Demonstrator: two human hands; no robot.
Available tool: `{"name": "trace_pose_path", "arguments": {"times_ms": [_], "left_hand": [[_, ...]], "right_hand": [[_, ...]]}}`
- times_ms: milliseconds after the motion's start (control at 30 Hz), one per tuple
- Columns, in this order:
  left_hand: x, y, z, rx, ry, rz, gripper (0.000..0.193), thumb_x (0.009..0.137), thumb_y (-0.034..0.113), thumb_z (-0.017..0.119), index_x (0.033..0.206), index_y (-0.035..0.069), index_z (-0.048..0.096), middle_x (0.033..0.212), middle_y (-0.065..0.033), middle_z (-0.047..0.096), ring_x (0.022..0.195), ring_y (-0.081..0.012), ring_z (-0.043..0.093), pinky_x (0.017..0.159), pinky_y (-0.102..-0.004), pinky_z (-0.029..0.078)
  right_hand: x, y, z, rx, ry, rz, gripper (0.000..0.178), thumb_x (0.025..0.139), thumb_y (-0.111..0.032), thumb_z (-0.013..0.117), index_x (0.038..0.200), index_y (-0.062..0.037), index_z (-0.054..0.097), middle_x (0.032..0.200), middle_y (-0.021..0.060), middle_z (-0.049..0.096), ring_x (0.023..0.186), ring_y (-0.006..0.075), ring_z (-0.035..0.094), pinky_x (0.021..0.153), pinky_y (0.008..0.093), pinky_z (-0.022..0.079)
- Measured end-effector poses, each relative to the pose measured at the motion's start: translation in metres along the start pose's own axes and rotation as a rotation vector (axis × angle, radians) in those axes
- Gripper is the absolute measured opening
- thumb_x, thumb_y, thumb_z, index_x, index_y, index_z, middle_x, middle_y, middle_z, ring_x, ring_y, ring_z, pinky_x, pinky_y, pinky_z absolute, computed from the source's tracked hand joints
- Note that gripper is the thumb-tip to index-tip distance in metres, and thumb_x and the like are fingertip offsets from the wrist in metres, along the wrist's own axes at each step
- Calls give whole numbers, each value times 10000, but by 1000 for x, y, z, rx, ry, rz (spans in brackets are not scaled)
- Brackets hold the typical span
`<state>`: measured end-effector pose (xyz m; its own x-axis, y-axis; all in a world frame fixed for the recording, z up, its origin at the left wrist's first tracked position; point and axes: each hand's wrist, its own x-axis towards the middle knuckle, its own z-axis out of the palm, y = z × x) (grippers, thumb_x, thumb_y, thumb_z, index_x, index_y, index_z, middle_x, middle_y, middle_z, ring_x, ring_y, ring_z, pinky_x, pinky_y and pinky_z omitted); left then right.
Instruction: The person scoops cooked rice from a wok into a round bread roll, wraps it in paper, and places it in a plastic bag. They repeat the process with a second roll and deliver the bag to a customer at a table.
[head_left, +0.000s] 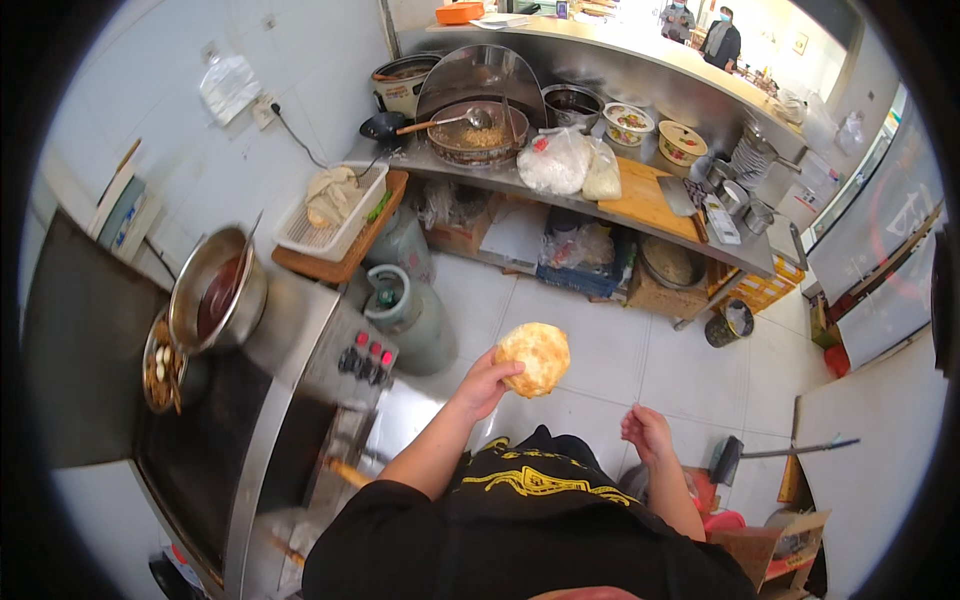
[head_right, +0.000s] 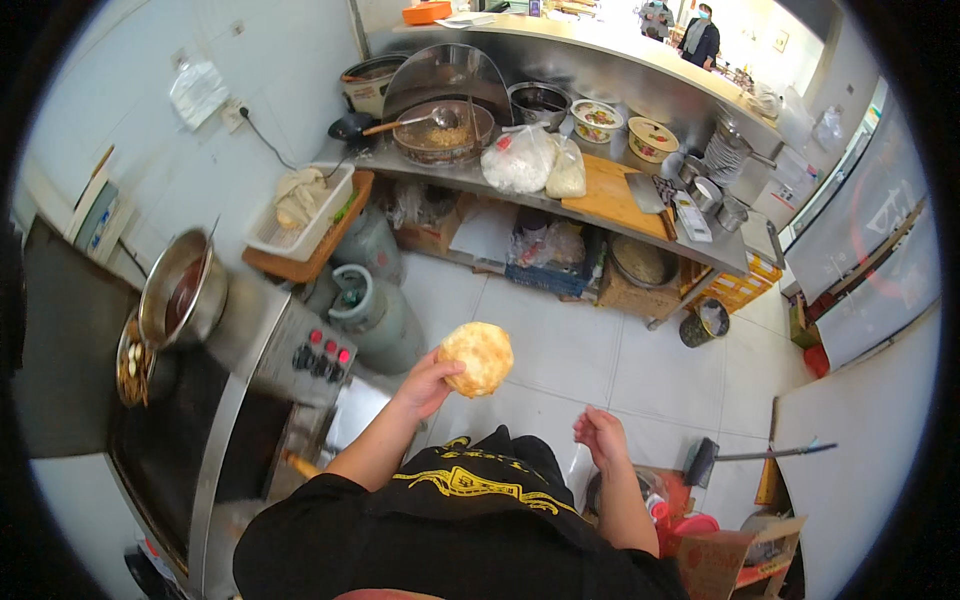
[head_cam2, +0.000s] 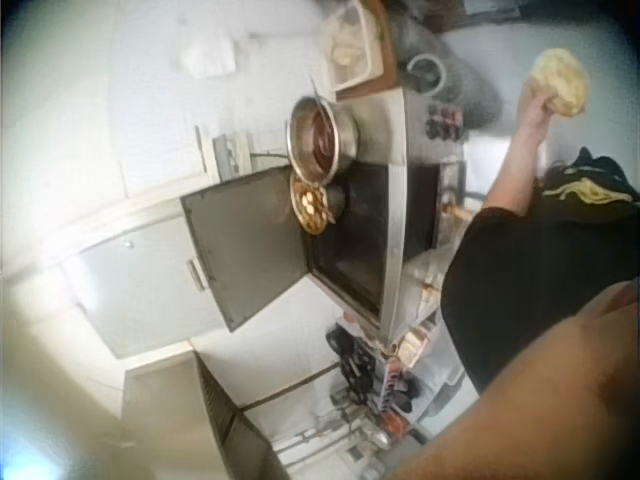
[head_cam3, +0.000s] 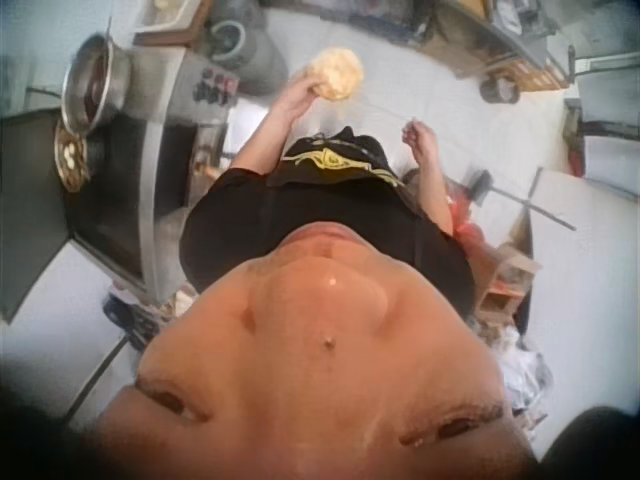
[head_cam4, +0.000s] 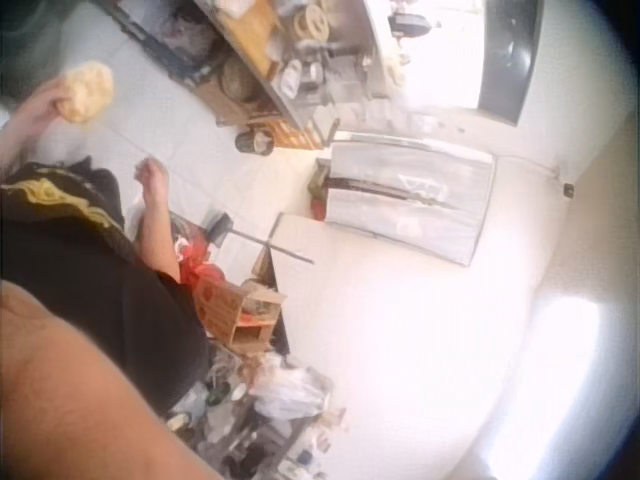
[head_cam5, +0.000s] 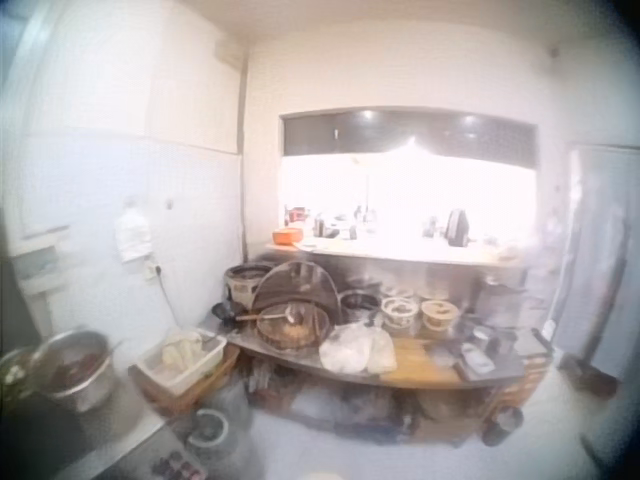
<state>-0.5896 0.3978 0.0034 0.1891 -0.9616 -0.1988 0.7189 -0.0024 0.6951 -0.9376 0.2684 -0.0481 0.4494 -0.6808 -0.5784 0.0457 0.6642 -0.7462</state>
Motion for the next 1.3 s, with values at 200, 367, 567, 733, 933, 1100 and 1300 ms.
{"name": "trace_pose_path", "arguments": {"times_ms": [200, 367, 567, 733, 933, 1100, 1300], "left_hand": [[131, 54, -46, -87, 118, 200, 502, 886, 93, 625, 1359, 15, 477, 1302, -112, 603, 1207, -241, 583, 1034, -391, 458], [204, 95, -61, -256, 392, 311, 524, 889, 100, 587, 1390, 17, 457, 1332, -128, 584, 1226, -277, 573, 1046, -426, 452], [256, 147, -86, -291, 557, 535, 551, 907, 117, 574, 1430, 49, 414, 1377, -109, 544, 1269, -284, 535, 1060, -439, 436], [309, 210, -145, -312, 581, 585, 571, 915, 139, 578, 1447, 58, 388, 1409, -106, 512, 1303, -284, 503, 1076, -440, 417], [388, 330, -236, -212, 484, 526, 650, 880, 183, 624, 1465, 58, 368, 1416, -112, 502, 1296, -284, 505, 1058, -443, 434], [445, 410, -288, -130, 490, 421, 659, 873, 195, 625, 1460, 45, 365, 1397, -118, 513, 1284, -283, 511, 1078, -433, 412], [501, 430, -310, -190, 376, 349, 672, 879, 199, 617, 1473, 39, 347, 1416, -129, 504, 1309, -292, 494, 1094, -438, 402]], "right_hand": [[177, -70, -6, 17, 22, 77, 261, 995, -275, 579, 857, -53, 579, 818, 115, 677, 673, 212, 639, 602, 358, 530], [334, -205, 108, -207, -428, -12, 232, 972, -208, 604, 1131, -43, 567, 1064, 136, 677, 829, 222, 669, 739, 354, 559], [524, -317, 293, -499, -440, -326, 395, 947, -191, 620, 1287, -1, 554, 1128, 128, 670, 955, 208, 667, 868, 356, 533], [638, -333, 404, -790, -119, -639, 443, 912, -266, 657, 1233, 23, 558, 1073, 131, 657, 889, 210, 668, 780, 345, 545], [687, -367, 484, -896, 57, -196, 370, 937, -333, 626, 949, 32, 561, 686, 144, 617, 475, 212, 596, 427, 378, 479], [634, -396, 471, -1162, -11, -314, 431, 941, -398, 639, 863, 25, 603, 600, 118, 609, 450, 216, 605, 458, 358, 477], [630, -421, 463, -1426, -438, -121, 402, 917, -388, 677, 837, 3, 635, 597, 107, 607, 461, 199, 606, 483, 348, 481]]}}
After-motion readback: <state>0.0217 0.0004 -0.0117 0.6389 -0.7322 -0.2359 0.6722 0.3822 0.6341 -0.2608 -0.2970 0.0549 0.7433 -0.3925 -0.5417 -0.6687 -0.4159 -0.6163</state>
